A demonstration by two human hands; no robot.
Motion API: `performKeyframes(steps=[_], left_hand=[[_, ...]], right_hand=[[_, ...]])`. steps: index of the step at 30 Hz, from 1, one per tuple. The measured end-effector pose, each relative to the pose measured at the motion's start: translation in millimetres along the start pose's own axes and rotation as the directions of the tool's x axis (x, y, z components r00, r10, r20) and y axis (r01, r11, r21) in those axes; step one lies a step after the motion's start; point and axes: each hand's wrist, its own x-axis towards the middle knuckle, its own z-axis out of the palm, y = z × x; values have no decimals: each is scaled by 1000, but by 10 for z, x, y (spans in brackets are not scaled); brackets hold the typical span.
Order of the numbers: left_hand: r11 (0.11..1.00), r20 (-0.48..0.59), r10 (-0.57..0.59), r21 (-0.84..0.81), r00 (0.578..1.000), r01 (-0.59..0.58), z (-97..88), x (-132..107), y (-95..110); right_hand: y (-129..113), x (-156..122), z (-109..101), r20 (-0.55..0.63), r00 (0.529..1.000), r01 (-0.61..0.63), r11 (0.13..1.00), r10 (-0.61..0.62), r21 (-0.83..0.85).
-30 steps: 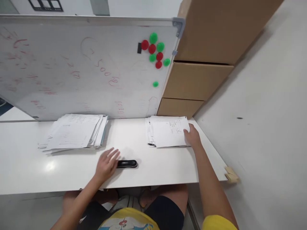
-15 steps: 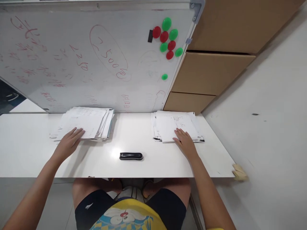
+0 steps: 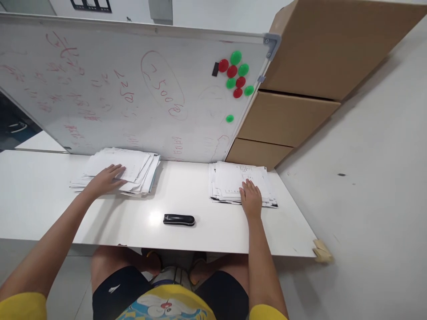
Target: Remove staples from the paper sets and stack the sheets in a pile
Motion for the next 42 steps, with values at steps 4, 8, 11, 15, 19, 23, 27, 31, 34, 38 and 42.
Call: performKeyframes(steps=[4,8,11,15,19,23,27,31,34,38,42], left_hand=[[1000,37,-8,3,999,8,-95,-21,84],[1000,4,-7,-9,1000,7,-144,-64,161],[999,-28,-47,-2,999,47,-138,-49,173],[946,-134,-312,41,940,320,-66,45,297],[938,-237,-324,43,916,343,72,165,572],[963,-274,-215,99,937,250,180,218,685],[973,-280,-178,96,943,212,251,184,569],[977,-305,-118,137,945,166,291,171,498],[969,-272,-159,140,949,203,202,211,520],[925,-255,-338,89,906,370,-103,166,699],[962,-403,-245,13,882,273,-256,-277,1326]], right_hand=[[13,16,19,-21,1000,5,1000,-4,25],[21,23,5,-23,1000,-10,999,11,50],[17,35,-13,-14,999,-28,998,29,64],[19,52,-9,-7,999,-33,997,34,67],[25,62,2,13,999,-49,996,49,71],[31,69,0,40,997,-66,996,64,66],[37,66,14,42,997,-69,995,66,70],[26,66,31,42,997,-62,995,59,77],[27,92,7,44,997,-71,993,67,96],[-99,82,-149,-8,993,-116,975,120,187],[-808,-246,-485,-96,905,-323,815,415,481]])
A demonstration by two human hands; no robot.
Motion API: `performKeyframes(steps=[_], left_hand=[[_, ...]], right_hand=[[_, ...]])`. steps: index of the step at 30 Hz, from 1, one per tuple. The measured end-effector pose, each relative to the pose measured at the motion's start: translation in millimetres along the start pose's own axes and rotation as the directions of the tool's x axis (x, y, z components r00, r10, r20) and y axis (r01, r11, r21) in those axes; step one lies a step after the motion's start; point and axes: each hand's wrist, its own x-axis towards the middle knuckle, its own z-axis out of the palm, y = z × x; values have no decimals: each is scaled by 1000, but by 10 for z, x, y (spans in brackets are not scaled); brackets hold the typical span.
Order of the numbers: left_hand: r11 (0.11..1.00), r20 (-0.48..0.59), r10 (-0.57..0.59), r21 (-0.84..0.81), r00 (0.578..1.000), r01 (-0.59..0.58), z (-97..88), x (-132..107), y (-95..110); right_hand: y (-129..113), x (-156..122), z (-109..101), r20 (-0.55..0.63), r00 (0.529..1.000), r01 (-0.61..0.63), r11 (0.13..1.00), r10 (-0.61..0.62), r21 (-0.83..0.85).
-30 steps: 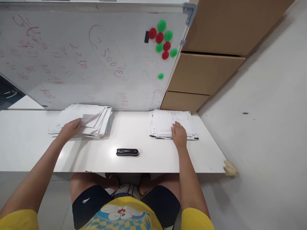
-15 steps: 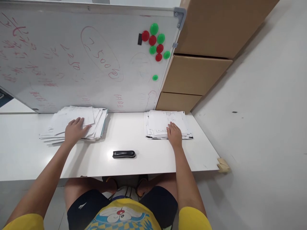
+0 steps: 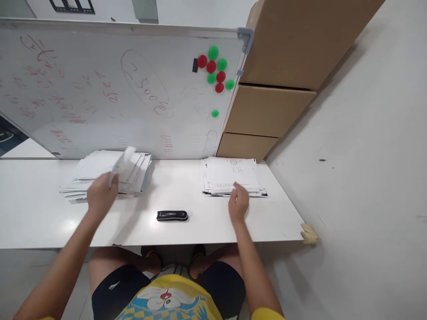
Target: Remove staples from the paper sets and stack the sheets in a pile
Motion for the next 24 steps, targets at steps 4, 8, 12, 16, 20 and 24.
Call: performKeyframes(steps=[4,8,12,16,20,24], left_hand=[[868,-69,435,-233,898,-439,-108,-928,766],[695,3,681,-320,733,-644,12,-1605,1385],[516,134,852,-380,507,-767,157,-1831,1594],[413,114,909,-368,401,-833,262,-1843,1605],[244,14,966,-398,260,-884,342,-1773,1581],[130,-78,981,-428,180,-894,446,-1677,1503]], right_hand=[[-844,-982,-73,528,818,-504,725,228,468],[-1177,-1530,-202,750,574,-814,130,328,566],[-959,-1491,-460,802,424,-872,-49,420,486],[-704,-1391,-739,776,438,-876,23,455,481],[-570,-1333,-883,748,450,-883,116,489,455],[-446,-1249,-898,663,509,-856,244,549,455]])
